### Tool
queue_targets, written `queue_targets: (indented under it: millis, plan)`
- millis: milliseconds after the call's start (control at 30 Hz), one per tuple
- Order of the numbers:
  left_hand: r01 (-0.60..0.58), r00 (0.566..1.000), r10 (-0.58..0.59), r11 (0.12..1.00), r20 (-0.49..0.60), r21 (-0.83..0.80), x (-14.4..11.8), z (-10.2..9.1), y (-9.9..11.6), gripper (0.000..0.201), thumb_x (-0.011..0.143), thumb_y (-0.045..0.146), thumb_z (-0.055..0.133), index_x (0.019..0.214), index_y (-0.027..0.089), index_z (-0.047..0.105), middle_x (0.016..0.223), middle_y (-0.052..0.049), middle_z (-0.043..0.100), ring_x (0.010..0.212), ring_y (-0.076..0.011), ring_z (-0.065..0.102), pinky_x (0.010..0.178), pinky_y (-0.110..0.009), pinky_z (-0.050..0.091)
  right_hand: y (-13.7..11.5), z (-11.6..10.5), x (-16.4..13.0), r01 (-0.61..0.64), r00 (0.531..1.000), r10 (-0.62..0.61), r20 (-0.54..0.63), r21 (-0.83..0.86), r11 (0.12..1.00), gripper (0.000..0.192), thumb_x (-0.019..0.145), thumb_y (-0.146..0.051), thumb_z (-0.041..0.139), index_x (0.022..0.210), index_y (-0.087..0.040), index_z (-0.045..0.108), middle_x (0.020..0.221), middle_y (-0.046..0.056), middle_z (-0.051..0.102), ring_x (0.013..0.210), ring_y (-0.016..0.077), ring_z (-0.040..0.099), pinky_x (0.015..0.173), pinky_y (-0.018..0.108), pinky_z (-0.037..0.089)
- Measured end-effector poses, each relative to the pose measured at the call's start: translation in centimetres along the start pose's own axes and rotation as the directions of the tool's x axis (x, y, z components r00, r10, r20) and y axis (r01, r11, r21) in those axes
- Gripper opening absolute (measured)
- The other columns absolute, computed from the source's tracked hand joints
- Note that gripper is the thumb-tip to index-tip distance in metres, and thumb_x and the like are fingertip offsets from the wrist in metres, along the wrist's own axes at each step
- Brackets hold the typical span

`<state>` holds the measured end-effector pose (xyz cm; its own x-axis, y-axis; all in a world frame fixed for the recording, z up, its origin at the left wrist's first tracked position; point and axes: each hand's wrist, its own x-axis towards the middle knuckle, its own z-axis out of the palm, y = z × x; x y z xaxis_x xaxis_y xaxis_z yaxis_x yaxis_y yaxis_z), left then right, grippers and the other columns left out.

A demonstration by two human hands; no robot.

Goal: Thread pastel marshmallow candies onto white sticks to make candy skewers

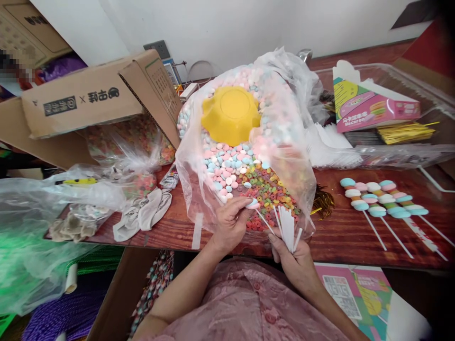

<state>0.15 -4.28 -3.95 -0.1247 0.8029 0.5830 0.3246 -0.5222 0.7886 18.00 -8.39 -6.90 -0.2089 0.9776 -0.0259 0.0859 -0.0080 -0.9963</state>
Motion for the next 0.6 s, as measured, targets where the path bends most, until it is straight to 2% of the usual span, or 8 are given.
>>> queue_targets:
  millis: [167,267,367,433,467,533,600]
  plan:
    - [-0.074,0.996,0.072,0.997,0.058,0.028,-0.5,0.3,-0.2,0.023,0.089,0.013,0.068,0.108,0.024,0.075,0.106,-0.008,0.078,0.098,-0.0178,0.074,0.087,-0.033,0.062,0.0,0.6,-0.3,0.011,1.000,-0.011,0.023,0.006,1.000,0.042,0.097,-0.048,0.054,0.069,-0.018,0.061,0.051,-0.004,0.044,0.046,0.0100,0.039,0.047,0.023,0.035]
    - [-0.025,0.993,0.027,1.000,0.111,-0.017,-1.2,0.9,0.2,0.022,0.090,0.014,0.067,0.108,0.024,0.075,0.102,-0.008,0.078,0.095,-0.0174,0.074,0.086,-0.032,0.062,0.0,0.7,-0.2,-0.009,1.000,0.010,-0.008,0.018,1.000,0.043,0.095,-0.050,0.055,0.066,-0.018,0.058,0.050,-0.004,0.043,0.045,0.0100,0.039,0.045,0.023,0.034]
    - [0.032,0.969,-0.005,0.994,0.246,-0.108,-2.1,1.8,1.0,0.023,0.094,0.015,0.061,0.111,0.023,0.074,0.102,-0.009,0.077,0.093,-0.0171,0.074,0.084,-0.031,0.061,0.0,0.3,0.3,-0.027,0.995,0.032,-0.094,0.048,0.998,0.046,0.090,-0.053,0.060,0.060,-0.020,0.052,0.048,-0.005,0.040,0.043,0.0099,0.037,0.041,0.023,0.031]
    - [0.028,0.937,0.017,0.992,0.348,-0.125,-2.1,1.9,1.2,0.025,0.095,0.015,0.057,0.114,0.022,0.072,0.106,-0.010,0.077,0.097,-0.0181,0.073,0.087,-0.033,0.060,-0.1,-0.2,0.6,-0.009,0.989,0.014,-0.146,0.033,0.999,0.045,0.087,-0.053,0.064,0.060,-0.020,0.053,0.049,-0.004,0.041,0.044,0.0102,0.038,0.041,0.023,0.033]
    - [0.023,0.931,0.019,0.994,0.364,-0.109,-1.8,1.7,1.1,0.026,0.095,0.015,0.056,0.115,0.022,0.072,0.108,-0.010,0.076,0.099,-0.0185,0.073,0.089,-0.034,0.059,-0.2,-0.7,0.7,-0.002,0.985,0.005,-0.171,0.019,1.000,0.043,0.086,-0.053,0.066,0.061,-0.019,0.055,0.050,-0.004,0.043,0.045,0.0103,0.039,0.041,0.023,0.034]
    - [0.040,0.949,-0.038,0.999,0.313,0.000,-0.6,0.9,0.5,0.028,0.095,0.017,0.056,0.119,0.022,0.069,0.110,-0.009,0.076,0.099,-0.0182,0.071,0.090,-0.034,0.058,-0.3,-1.7,0.9,0.000,0.973,0.002,-0.232,0.009,1.000,0.039,0.086,-0.051,0.067,0.066,-0.018,0.061,0.050,-0.004,0.045,0.045,0.0099,0.040,0.042,0.023,0.035]
    - [0.085,0.968,-0.132,0.973,0.215,0.214,1.0,0.0,-0.5,0.029,0.094,0.018,0.057,0.120,0.024,0.069,0.111,-0.007,0.074,0.099,-0.0189,0.068,0.090,-0.036,0.056,-0.3,-2.7,1.0,-0.008,0.956,0.016,-0.293,0.029,1.000,0.036,0.086,-0.050,0.069,0.073,-0.017,0.065,0.048,-0.006,0.043,0.042,0.0088,0.037,0.040,0.022,0.033]
